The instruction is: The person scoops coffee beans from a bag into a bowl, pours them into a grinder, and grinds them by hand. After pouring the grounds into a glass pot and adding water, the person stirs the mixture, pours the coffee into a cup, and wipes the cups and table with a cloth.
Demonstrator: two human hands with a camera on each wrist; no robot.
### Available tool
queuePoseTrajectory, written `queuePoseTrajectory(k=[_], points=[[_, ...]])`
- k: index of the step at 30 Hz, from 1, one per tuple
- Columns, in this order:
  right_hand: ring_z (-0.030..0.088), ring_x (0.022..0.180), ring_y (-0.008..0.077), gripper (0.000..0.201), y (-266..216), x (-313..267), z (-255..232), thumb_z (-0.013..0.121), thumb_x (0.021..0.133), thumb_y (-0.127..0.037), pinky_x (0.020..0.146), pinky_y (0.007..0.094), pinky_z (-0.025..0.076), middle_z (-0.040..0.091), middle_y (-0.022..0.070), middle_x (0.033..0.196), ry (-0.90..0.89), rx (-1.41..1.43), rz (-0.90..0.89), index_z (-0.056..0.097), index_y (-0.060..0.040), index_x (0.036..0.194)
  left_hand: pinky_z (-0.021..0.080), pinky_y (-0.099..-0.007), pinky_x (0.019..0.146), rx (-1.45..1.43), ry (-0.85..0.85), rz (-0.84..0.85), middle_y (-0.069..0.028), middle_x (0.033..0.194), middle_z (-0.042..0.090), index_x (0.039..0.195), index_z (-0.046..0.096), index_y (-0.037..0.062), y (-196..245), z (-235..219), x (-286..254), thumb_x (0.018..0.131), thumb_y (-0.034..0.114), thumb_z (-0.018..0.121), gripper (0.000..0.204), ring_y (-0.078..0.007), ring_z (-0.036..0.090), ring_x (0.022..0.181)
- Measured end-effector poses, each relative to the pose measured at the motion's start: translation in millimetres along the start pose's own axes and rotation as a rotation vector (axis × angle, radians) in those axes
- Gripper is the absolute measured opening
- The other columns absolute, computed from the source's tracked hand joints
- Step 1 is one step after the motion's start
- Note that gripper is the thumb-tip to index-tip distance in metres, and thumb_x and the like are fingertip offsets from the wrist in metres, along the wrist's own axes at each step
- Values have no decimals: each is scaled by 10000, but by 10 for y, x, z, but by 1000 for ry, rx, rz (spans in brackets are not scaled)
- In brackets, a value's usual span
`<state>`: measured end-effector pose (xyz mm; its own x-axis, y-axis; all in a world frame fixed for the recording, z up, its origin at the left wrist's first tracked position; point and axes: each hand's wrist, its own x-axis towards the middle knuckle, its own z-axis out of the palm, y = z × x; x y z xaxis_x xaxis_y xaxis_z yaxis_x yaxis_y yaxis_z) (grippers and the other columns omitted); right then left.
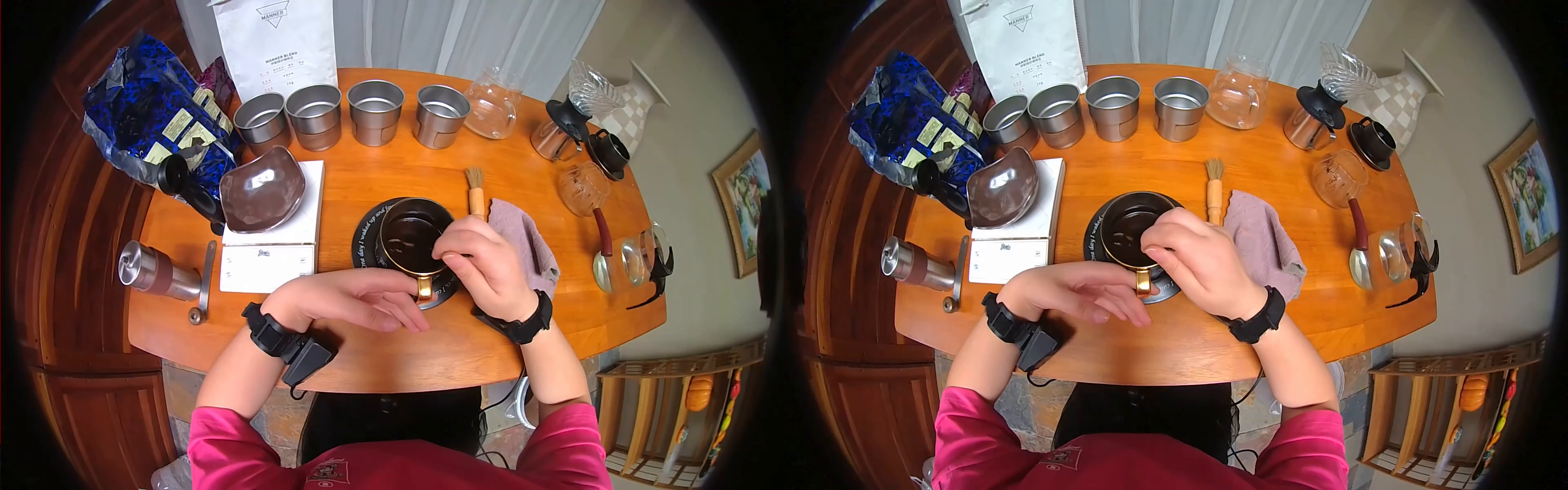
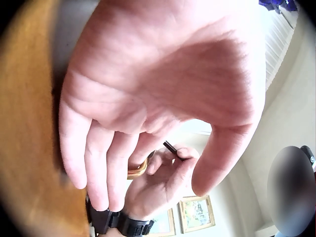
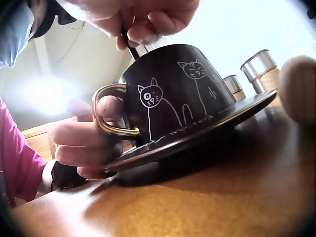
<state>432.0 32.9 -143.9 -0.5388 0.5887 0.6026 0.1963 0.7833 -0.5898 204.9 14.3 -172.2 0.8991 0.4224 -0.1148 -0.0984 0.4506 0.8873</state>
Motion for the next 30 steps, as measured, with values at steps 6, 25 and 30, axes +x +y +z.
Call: queuePoseTrajectory(k=[6, 25, 30], points=[[554, 671, 274, 48, 52, 12, 11, 556, 834, -56, 603, 316, 454, 548, 111, 788, 103, -247, 27, 570, -23, 865, 359, -362, 977, -4, 4, -1, -231, 1159, 550, 1292, 417, 59, -24, -61, -28, 771, -47, 537, 545, -292, 515, 1123], [574, 674, 270, 37, 32, 10, -1, 576, 818, -56, 605, 316, 456, 572, 108, 771, 156, -211, 90, 581, -27, 839, 339, -389, 995, -20, -24, -1, -250, 1202, 514, 1316, 390, 70, -61, -102, -41, 774, -60, 537, 577, -311, 485, 1158], [571, 674, 275, 31, 21, -27, -54, 576, 814, -57, 601, 321, 456, 571, 106, 780, 117, -49, 61, 578, -33, 833, 333, -394, 1000, -53, -26, 10, -259, 1214, 502, 1327, 376, 64, -68, -59, -35, 780, -60, 524, 580, -314, 482, 1160]])
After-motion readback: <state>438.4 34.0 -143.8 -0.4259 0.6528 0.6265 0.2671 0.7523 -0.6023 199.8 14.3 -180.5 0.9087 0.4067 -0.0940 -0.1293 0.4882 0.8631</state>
